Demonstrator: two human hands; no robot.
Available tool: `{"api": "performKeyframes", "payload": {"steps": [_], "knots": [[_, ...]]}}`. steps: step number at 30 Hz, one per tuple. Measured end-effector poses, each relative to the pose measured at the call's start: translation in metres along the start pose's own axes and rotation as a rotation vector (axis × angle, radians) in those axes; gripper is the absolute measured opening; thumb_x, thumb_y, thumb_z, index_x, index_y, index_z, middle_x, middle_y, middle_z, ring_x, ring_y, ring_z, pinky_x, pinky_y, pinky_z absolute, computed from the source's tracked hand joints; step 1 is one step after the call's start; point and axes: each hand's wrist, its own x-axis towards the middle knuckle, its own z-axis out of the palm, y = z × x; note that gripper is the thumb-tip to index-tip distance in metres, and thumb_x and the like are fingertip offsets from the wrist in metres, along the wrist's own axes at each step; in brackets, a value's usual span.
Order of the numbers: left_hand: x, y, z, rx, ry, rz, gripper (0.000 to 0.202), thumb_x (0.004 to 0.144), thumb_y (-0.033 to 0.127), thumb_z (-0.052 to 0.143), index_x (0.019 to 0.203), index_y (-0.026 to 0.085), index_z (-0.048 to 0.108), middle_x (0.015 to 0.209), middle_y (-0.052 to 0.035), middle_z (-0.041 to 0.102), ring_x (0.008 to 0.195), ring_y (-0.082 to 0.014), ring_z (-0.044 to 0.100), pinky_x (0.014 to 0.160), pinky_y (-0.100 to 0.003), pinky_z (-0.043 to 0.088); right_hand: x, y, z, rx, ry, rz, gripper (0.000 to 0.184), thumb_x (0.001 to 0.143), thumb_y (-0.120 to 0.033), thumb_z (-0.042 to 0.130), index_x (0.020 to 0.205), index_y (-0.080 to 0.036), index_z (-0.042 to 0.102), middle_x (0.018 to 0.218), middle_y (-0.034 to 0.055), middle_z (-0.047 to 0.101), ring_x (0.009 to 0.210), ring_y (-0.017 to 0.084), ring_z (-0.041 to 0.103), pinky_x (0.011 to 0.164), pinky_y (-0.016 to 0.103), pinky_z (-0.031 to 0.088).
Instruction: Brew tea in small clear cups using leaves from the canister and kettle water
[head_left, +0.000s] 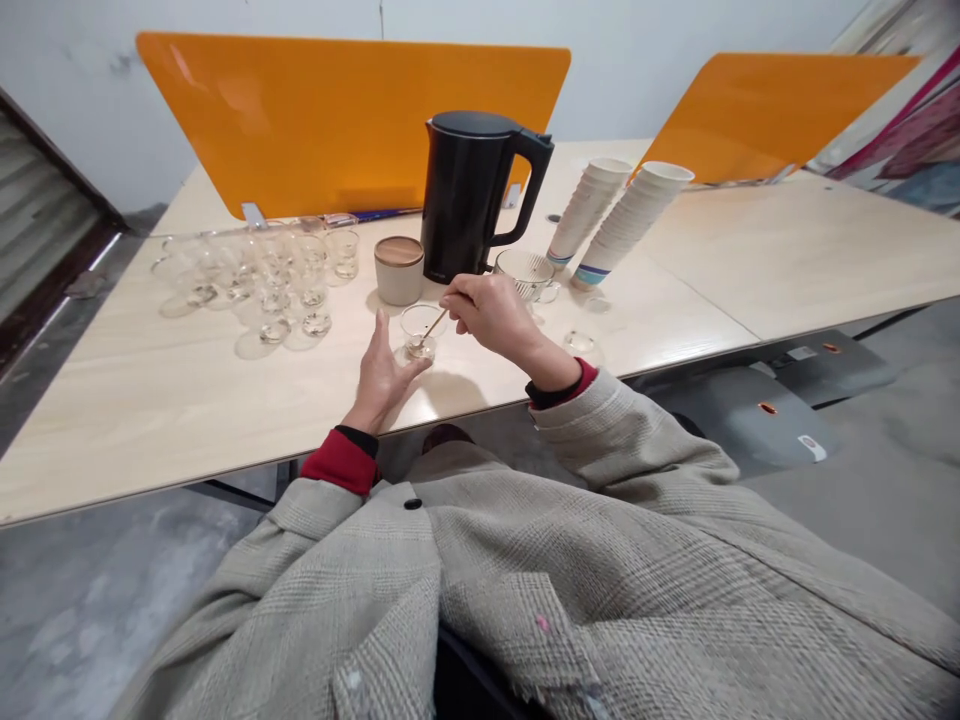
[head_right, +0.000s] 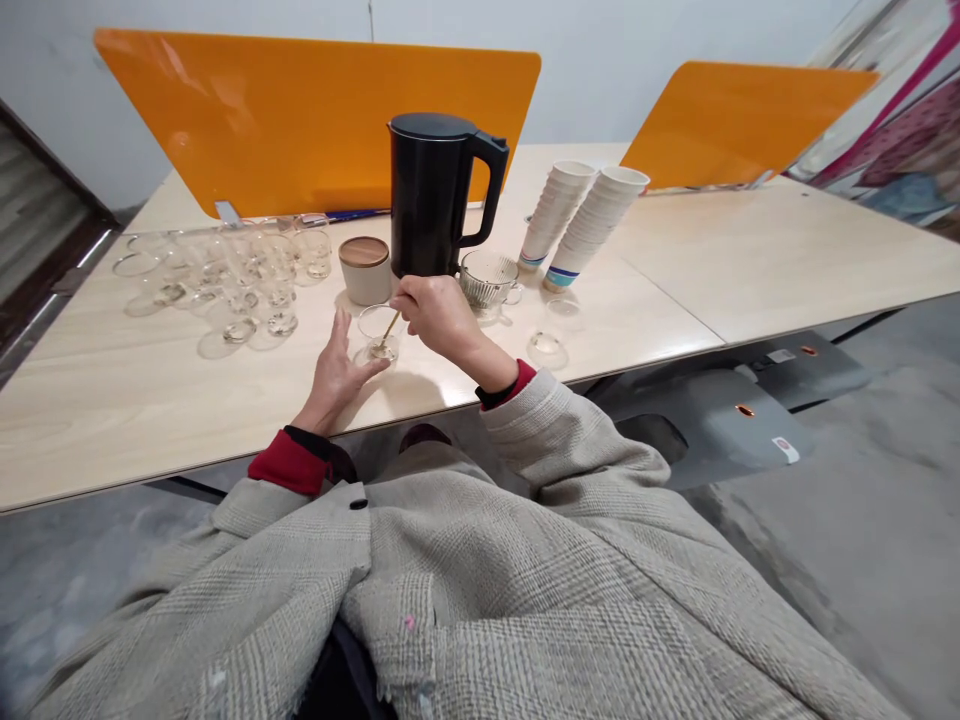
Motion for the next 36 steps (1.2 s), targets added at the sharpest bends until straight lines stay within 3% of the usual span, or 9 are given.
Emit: {"api": "performKeyframes", "payload": {"steps": [3,8,10,21,27,33,36], "knots": [[0.009,0.005,0.008,-0.229,-0.001,-0.037,0.119,0.079,0.037,0.087,0.174,0.020,0.017,0.167,-0.0202,0.053,0.154,-0.0337,0.053,0.121,-0.046,0.050,0.001,0.000,0.000,-0.034,-0.005,-0.022,0.020,0.099,-0.020,0.060,0.084,-0.015,0.073,0.067,-0.0006,0.070,0.055,0.011,0.066,0.060,0.022,0.045],[0.014,0.015,0.011,-0.274,0.030,-0.052,0.083,0.075,0.032,0.087,0.151,0.017,0.057,0.139,-0.0165,0.074,0.127,-0.0312,0.071,0.110,-0.047,0.056,0.003,-0.003,-0.003,-0.208,0.014,-0.058,0.020,0.100,-0.020,0.060,0.087,-0.016,0.076,0.070,0.0023,0.072,0.068,0.017,0.070,0.068,0.026,0.045],[0.012,0.017,0.010,-0.232,0.053,-0.042,0.074,0.074,0.032,0.088,0.143,0.019,0.064,0.136,-0.0133,0.076,0.120,-0.0306,0.072,0.108,-0.048,0.056,0.002,-0.006,-0.003,-0.247,0.003,-0.074,0.020,0.100,-0.019,0.061,0.087,-0.016,0.076,0.074,0.0039,0.074,0.073,0.018,0.071,0.069,0.027,0.044],[0.006,0.018,0.010,-0.198,0.080,-0.037,0.068,0.077,0.037,0.088,0.139,0.021,0.064,0.134,-0.0110,0.075,0.113,-0.0276,0.073,0.102,-0.042,0.058,-0.003,-0.014,0.006,-0.318,0.014,-0.062,0.023,0.103,-0.021,0.059,0.092,-0.016,0.078,0.081,0.0065,0.077,0.076,0.020,0.071,0.072,0.029,0.044],[0.004,0.021,0.009,-0.209,0.094,-0.070,0.067,0.076,0.031,0.089,0.137,0.021,0.064,0.136,-0.0113,0.075,0.112,-0.0265,0.074,0.102,-0.040,0.058,-0.006,-0.010,0.004,-0.280,0.037,-0.029,0.024,0.103,-0.023,0.058,0.089,-0.017,0.077,0.079,0.0065,0.076,0.074,0.020,0.071,0.069,0.028,0.044],[0.003,0.021,0.011,-0.233,0.121,-0.046,0.057,0.075,0.027,0.087,0.128,0.023,0.066,0.131,-0.0071,0.075,0.104,-0.0227,0.072,0.099,-0.039,0.057,-0.010,-0.003,-0.006,-0.223,0.205,-0.065,0.024,0.104,-0.020,0.054,0.095,-0.017,0.076,0.080,0.0054,0.075,0.077,0.020,0.069,0.073,0.029,0.045],[0.003,0.019,0.012,-0.248,0.135,-0.045,0.057,0.073,0.027,0.087,0.126,0.023,0.066,0.128,-0.0068,0.075,0.099,-0.0219,0.072,0.096,-0.038,0.057,-0.008,0.002,0.000,-0.263,0.200,-0.065,0.021,0.102,-0.019,0.058,0.091,-0.017,0.075,0.079,0.0058,0.075,0.078,0.021,0.068,0.074,0.030,0.044]]}}
